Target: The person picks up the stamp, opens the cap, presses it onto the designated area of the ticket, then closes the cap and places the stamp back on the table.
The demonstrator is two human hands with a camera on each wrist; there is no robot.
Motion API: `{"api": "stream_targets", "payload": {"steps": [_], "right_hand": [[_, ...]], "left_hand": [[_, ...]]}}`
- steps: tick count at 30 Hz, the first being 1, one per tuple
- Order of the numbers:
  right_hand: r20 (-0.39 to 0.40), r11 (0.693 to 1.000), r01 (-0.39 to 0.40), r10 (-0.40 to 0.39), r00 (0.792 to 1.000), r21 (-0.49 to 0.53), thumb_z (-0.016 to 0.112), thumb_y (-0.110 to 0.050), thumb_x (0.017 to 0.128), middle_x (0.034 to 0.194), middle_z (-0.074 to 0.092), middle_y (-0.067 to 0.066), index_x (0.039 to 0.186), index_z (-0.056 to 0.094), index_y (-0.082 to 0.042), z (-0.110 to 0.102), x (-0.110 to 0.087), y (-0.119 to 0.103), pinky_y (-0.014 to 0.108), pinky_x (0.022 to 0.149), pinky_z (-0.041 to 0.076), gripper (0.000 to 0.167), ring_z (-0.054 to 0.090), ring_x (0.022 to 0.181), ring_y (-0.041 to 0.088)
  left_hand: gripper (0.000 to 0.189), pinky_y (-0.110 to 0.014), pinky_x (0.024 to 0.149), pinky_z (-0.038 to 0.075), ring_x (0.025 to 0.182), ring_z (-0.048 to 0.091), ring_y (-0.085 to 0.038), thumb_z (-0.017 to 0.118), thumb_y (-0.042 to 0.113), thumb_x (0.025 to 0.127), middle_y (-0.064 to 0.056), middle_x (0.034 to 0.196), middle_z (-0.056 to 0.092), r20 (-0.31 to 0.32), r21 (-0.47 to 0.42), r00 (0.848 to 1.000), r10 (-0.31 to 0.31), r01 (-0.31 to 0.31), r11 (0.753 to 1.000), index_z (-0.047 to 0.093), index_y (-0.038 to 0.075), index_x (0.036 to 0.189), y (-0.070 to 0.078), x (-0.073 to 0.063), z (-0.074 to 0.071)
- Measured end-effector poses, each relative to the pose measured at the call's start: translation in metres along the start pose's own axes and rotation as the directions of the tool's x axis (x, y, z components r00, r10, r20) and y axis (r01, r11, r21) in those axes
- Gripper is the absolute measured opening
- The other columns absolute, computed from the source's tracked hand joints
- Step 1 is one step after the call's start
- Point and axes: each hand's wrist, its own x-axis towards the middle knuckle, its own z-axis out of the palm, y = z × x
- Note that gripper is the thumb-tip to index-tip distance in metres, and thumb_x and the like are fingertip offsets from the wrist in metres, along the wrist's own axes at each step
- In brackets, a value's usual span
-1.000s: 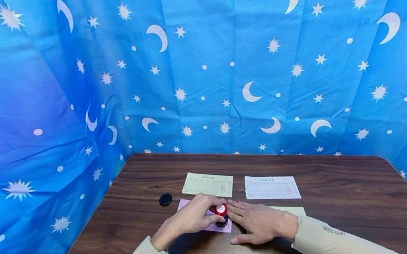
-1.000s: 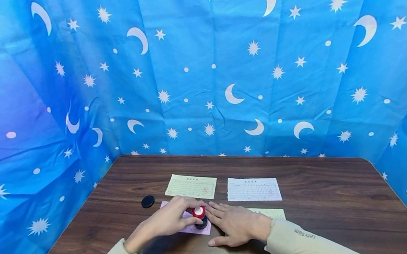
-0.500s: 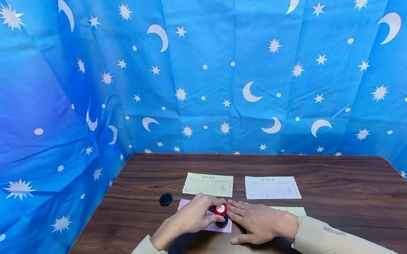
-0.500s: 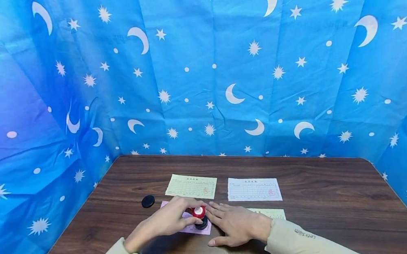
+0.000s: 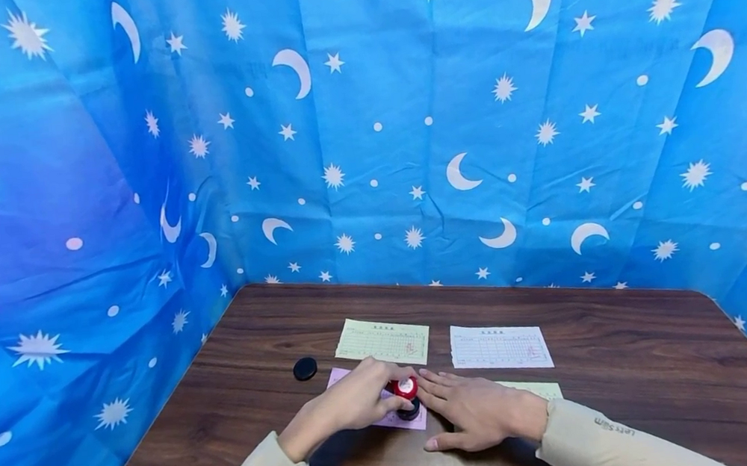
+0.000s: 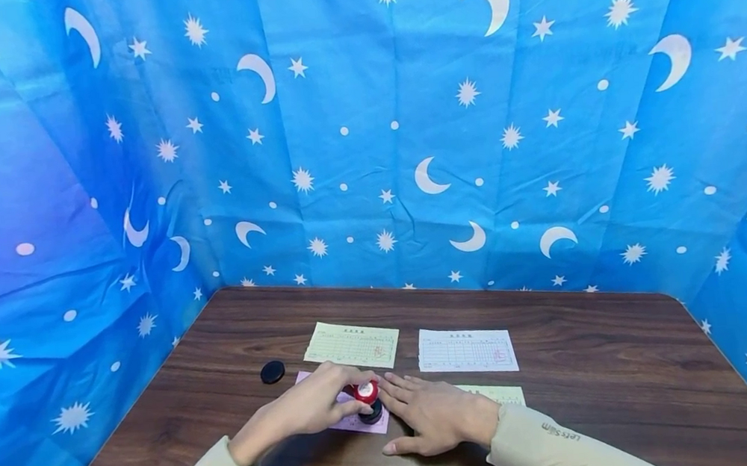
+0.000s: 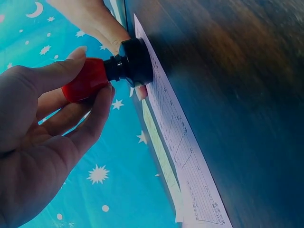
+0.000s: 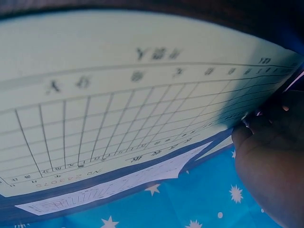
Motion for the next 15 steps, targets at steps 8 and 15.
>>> {"api": "stream_targets", "payload": {"steps": [8,15], "right_hand": [[0.000,1.000,0.001,-0.001,1.000,-0.001,0.036,-0.073,0.104,0.176,0.023,0.006,0.166,0.030,-0.012,0.0008,-0.0021,-0.0017,0.044,0.128,0.033,0.087,0.026,0.163,0.026],[0.002,1.000,-0.004,0.004,1.000,0.001,0.036,-0.073,0.104,0.176,0.021,0.005,0.166,0.030,-0.012,-0.0002,-0.0011,-0.0002,0.045,0.129,0.032,0.087,0.024,0.163,0.025]], "left_hand": [[0.033,-0.017,0.078,0.051,0.087,0.065,0.003,0.077,0.023,0.097,0.001,0.109,0.080,0.003,0.005,0.999,0.037,-0.037,0.999,0.074,0.007,0.126,0.0003,0.0012,0.0019],[0.034,-0.016,0.075,0.052,0.086,0.065,0.003,0.077,0.023,0.097,0.000,0.108,0.080,-0.005,-0.003,0.999,0.044,-0.044,0.999,0.074,0.007,0.127,-0.0012,0.0016,0.0008]]}}
